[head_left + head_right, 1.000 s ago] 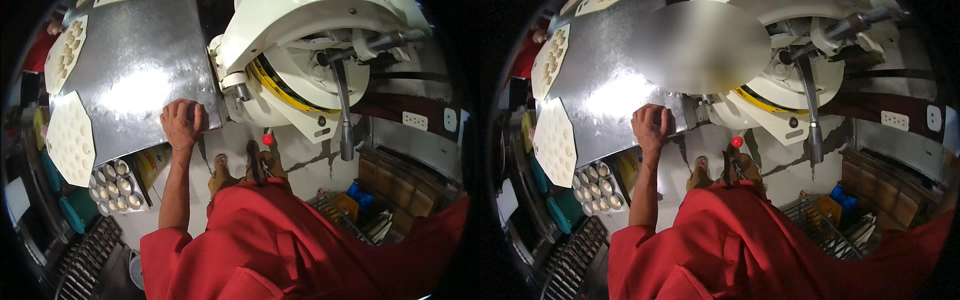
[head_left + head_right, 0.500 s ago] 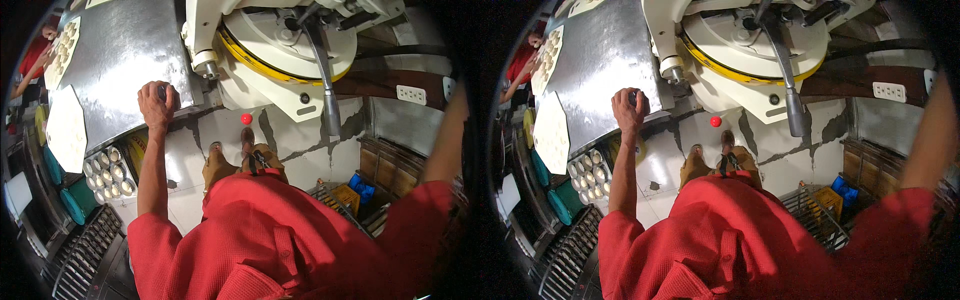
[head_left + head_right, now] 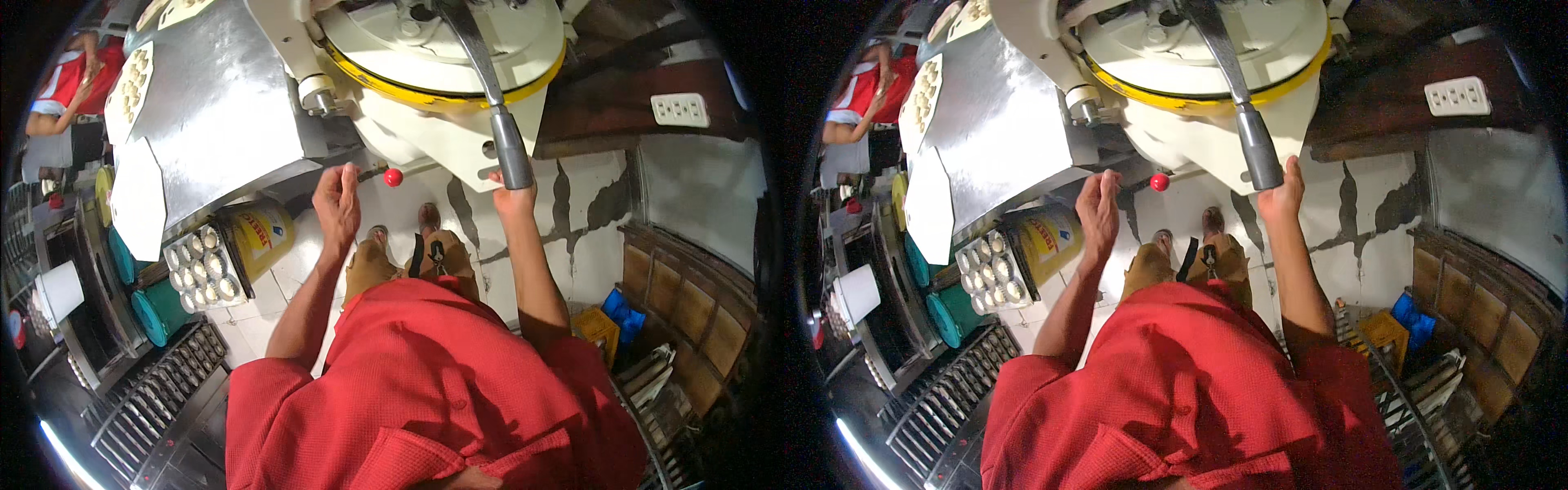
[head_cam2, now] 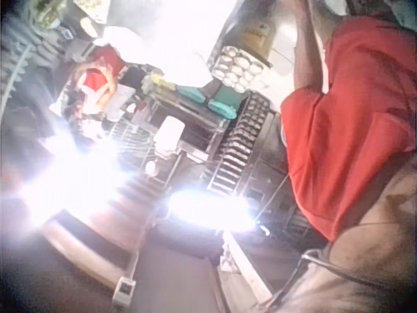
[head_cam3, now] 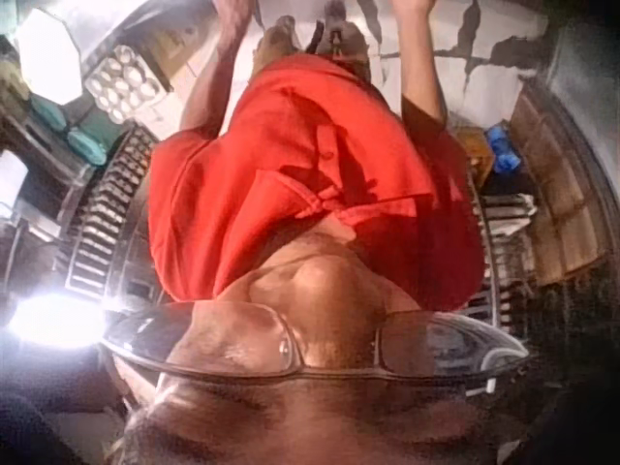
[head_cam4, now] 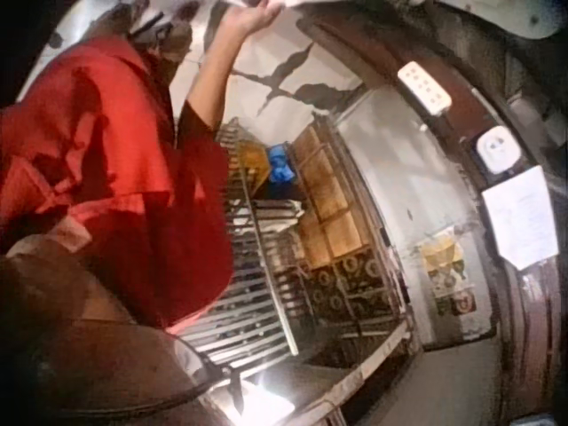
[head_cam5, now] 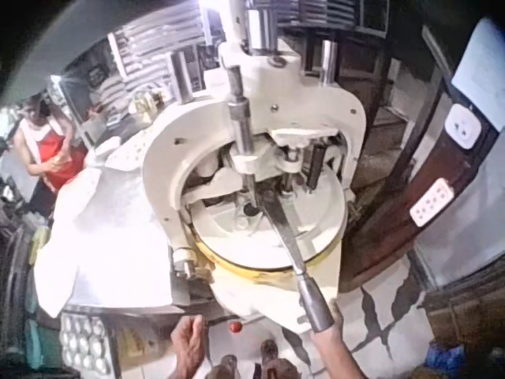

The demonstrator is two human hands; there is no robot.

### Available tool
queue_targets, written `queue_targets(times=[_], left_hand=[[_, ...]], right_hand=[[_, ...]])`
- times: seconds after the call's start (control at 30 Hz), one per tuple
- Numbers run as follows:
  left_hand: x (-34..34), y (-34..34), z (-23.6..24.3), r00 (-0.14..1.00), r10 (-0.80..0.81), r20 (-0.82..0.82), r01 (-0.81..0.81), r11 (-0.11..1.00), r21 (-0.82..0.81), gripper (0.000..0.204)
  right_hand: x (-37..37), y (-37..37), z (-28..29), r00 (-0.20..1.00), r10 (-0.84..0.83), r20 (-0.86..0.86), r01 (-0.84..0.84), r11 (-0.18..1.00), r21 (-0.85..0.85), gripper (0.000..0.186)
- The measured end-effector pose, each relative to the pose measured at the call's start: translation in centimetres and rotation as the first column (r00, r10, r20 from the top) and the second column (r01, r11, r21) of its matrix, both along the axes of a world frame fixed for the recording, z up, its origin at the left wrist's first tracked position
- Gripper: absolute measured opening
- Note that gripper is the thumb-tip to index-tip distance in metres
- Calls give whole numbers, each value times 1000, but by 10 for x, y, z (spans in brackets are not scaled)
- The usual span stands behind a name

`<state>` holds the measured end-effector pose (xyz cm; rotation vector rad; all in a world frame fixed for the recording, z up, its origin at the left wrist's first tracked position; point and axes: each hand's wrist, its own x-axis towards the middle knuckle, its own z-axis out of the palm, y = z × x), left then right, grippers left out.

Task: The person prepares dough balls for baking by placing paper liners into metal tins on a tray, rolling individual dough pieces by hand, and arranging the dough into the lined tins before placing the tray into a rack.

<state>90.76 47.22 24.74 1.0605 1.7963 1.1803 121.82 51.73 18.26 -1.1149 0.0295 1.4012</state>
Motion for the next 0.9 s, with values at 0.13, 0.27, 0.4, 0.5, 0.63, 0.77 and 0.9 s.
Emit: queue_targets(times=[0.13, 0.27, 0.4, 0.5, 0.63, 0.77, 0.9], left_hand=[[28, -18, -16, 801, 237, 550, -72, 950, -305, 56], [29, 0, -35, 531, 219, 819, 80, 949, -306, 77], [36, -18, -42, 431, 204, 879, 150, 944, -293, 81], [42, -61, -31, 477, 312, 822, 211, 867, -451, 76], [18, -123, -33, 409, 357, 840, 237, 847, -475, 71], [-46, -183, -24, 209, 393, 896, 196, 881, -432, 64], [-129, -248, -25, 185, 310, 933, 3, 949, -316, 68]], right_hand=[[27, -72, 17, 999, 32, -19, -35, 983, -182, 27], [75, -141, 60, 998, -31, 61, 52, 921, -386, 30], [143, -206, 50, 914, -62, 402, 225, 900, -374, 37], [149, -232, 44, 734, -115, 670, 487, 776, -400, 41], [140, -269, 45, 680, -130, 721, 480, 822, -305, 37], [90, -277, 45, 602, -129, 788, 473, 853, -221, 33], [13, -274, 54, 758, -23, 652, 193, 963, -190, 44]])
